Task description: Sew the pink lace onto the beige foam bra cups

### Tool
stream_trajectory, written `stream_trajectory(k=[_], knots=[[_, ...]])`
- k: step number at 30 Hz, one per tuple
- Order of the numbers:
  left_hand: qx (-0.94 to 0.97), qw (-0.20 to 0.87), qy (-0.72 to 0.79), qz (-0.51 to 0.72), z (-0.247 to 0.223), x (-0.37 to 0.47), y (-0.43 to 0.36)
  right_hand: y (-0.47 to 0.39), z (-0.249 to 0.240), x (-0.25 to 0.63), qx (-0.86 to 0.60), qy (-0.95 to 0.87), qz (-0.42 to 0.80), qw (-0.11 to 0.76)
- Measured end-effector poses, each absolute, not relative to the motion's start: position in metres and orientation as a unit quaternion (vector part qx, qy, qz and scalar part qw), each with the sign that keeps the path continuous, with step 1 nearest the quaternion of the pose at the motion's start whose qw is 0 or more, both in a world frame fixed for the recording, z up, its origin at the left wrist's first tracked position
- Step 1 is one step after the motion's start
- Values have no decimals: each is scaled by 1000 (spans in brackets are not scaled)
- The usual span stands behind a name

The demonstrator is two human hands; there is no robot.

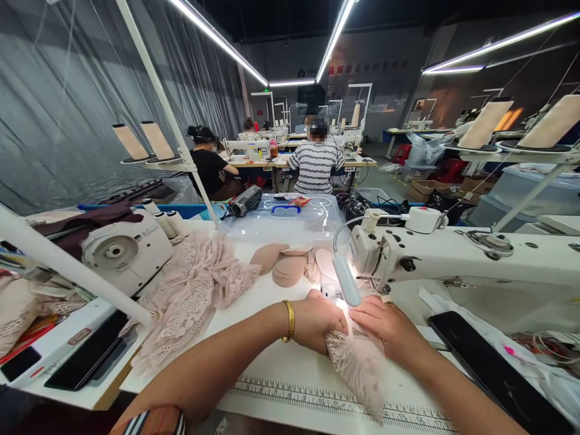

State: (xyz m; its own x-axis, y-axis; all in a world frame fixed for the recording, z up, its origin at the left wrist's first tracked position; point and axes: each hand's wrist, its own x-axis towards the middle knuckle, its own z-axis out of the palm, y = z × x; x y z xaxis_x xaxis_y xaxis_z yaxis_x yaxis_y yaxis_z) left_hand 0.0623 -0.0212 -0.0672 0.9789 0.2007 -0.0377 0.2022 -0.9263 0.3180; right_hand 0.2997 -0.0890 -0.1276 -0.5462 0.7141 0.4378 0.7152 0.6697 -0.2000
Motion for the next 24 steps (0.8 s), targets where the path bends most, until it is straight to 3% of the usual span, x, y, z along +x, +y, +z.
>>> stream_trajectory(k=[6,24], knots=[[957,259,127,-13,-67,61,-17,-85,-128,306,-465,-860,40,207],[956,267,118,14,-77,62,-10,-88,-115,304,-476,-856,37,197]])
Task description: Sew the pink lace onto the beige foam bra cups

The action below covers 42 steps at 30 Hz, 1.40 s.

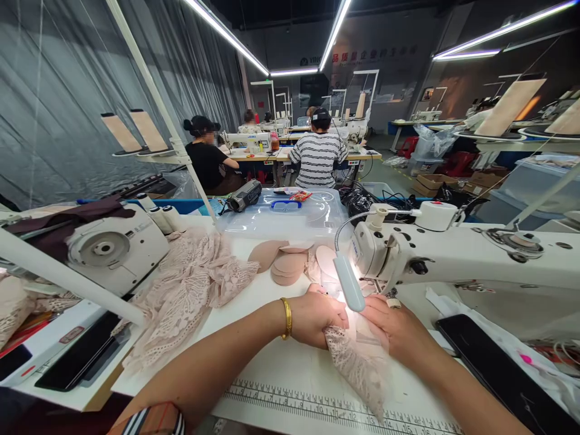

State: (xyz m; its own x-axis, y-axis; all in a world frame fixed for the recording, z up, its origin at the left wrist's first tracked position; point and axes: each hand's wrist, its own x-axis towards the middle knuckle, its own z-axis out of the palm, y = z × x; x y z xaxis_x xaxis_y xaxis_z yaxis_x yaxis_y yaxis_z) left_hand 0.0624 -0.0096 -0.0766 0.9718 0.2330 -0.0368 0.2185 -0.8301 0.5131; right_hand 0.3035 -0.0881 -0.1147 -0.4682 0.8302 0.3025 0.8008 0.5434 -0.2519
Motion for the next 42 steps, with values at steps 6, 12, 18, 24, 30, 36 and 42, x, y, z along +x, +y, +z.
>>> stream_trajectory(k=[6,12,18,24,30,36,42], knots=[[959,253,127,29,-75,62,-5,-89,-113,306,-473,-850,33,228],[970,193,146,32,-71,61,-3,-90,-121,312,-466,-853,66,226],[987,107,106,56,-79,59,-5,-101,-111,305,-394,-887,119,208],[992,64,83,67,-84,57,-4,-106,-99,299,-330,-910,143,206],[993,28,98,66,-86,60,1,-105,-101,299,-346,-906,131,207],[991,-11,98,88,-92,65,4,-103,-111,302,-404,-879,115,227],[988,-73,80,107,-96,67,3,-101,-119,309,-455,-861,72,215]])
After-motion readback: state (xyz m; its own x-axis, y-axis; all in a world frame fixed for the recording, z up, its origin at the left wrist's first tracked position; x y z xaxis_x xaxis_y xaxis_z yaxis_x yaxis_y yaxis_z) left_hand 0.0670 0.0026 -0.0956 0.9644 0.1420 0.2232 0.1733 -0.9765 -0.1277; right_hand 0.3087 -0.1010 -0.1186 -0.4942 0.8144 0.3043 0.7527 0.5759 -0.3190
